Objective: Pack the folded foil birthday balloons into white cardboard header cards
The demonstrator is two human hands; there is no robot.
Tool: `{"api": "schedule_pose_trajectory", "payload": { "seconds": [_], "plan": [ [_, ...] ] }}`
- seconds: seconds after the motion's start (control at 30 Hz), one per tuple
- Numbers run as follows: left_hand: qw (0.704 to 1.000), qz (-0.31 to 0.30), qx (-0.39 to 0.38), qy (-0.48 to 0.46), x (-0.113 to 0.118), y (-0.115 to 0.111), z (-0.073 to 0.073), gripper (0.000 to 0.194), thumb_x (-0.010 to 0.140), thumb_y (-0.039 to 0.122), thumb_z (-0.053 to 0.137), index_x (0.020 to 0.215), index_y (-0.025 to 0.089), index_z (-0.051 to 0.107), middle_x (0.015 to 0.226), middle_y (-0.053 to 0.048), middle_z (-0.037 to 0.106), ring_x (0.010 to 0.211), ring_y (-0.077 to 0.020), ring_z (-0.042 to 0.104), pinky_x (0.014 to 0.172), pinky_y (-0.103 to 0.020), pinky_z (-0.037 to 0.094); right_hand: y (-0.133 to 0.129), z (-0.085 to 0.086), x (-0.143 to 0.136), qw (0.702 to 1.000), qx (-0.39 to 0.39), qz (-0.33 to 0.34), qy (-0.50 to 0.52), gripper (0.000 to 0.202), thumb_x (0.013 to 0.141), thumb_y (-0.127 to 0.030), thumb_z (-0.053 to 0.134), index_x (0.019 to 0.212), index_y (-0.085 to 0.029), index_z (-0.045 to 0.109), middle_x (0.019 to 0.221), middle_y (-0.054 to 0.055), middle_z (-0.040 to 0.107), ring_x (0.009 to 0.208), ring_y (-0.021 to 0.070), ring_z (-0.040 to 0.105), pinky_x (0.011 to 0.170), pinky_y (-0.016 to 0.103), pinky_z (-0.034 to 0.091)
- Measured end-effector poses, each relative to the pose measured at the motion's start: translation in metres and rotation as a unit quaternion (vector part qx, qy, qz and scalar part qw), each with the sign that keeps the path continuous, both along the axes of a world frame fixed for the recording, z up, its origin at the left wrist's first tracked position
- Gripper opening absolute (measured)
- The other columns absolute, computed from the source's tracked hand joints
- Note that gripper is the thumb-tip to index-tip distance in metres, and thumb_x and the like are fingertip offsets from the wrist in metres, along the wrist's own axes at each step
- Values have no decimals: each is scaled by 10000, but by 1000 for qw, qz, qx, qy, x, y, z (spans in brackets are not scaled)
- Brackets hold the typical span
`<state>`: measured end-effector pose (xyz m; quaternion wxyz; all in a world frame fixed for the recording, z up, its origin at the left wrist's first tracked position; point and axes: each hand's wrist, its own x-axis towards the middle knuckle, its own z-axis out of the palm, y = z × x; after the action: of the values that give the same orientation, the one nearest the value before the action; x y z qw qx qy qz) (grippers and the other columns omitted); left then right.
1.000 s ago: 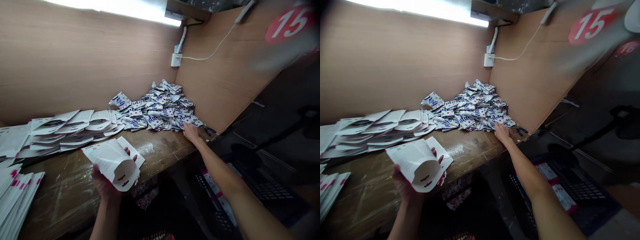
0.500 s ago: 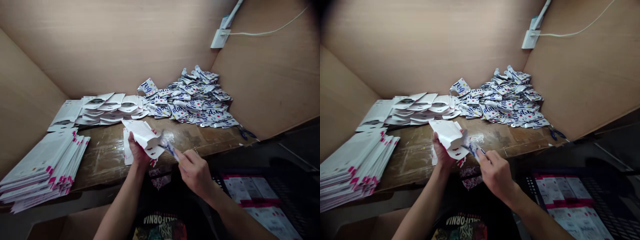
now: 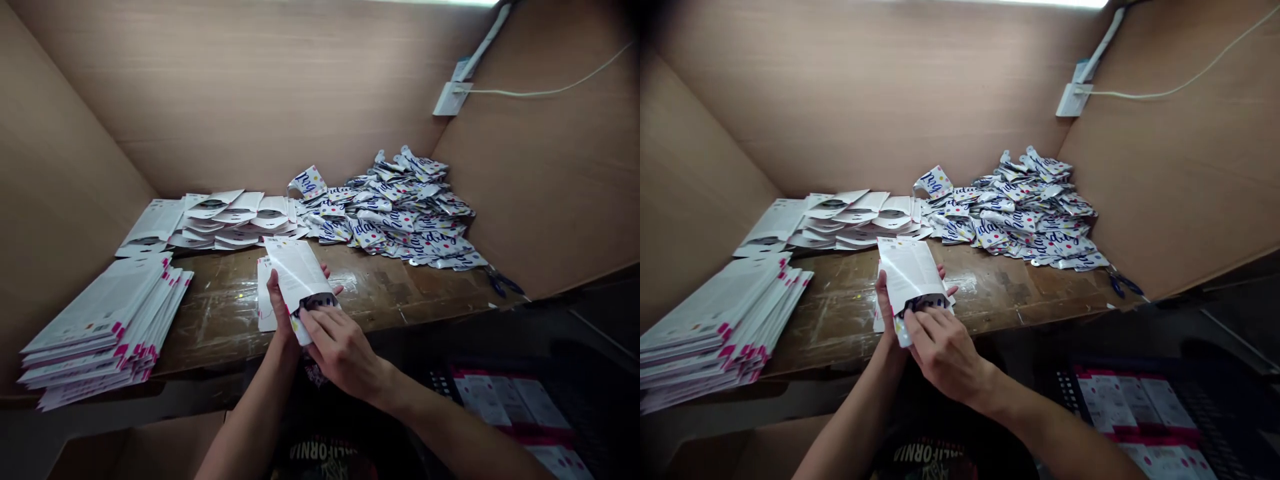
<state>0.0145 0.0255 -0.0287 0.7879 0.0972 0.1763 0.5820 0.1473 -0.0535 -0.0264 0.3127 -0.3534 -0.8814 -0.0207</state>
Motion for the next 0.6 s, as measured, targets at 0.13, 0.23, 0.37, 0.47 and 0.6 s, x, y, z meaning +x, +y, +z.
{"api": "schedule_pose_trajectory", "payload": {
  "seconds": [0.13,0.23,0.37,0.47,0.6],
  "plan": [
    [1000,13,-20,-17,0,-5,-3,903,850,802,552,1410,96,609,1228,-215,760,1258,-434,676,1118,-723,457,-5,-8,-5,997,-80,9,-14,739,1057,-446,551,1642,-49,334,1626,262,465,1539,411,397,1234,631,394],
    [999,7,-38,-19,2,-10,-7,863,846,776,594,1349,76,650,1165,-210,780,1213,-426,701,1093,-674,508,8,-7,-8,994,-107,8,-28,707,1041,-512,555,1569,-51,464,1573,295,509,1502,459,435,1191,678,422],
    [998,40,-46,-28,-20,-11,-3,863,846,793,570,1290,62,683,1069,-203,796,1142,-427,731,1065,-645,541,21,4,-28,994,-100,27,-20,728,1051,-498,560,1625,-79,398,1578,271,517,1464,431,489,1162,632,472],
    [996,58,-53,-43,-40,-12,-2,863,865,794,551,1294,57,683,1108,-198,796,1141,-410,733,1070,-617,545,22,8,-51,993,-94,68,-39,973,958,-644,658,1667,-68,323,1620,272,468,1499,466,427,1194,643,426],
    [999,44,-2,-30,-55,-15,-12,854,851,802,580,1292,79,691,1193,-218,772,1203,-419,701,1076,-604,527,39,7,-68,988,-120,66,-77,646,1007,-552,625,1502,-140,578,1342,222,694,1247,409,631,1057,563,526]
  ]
}}
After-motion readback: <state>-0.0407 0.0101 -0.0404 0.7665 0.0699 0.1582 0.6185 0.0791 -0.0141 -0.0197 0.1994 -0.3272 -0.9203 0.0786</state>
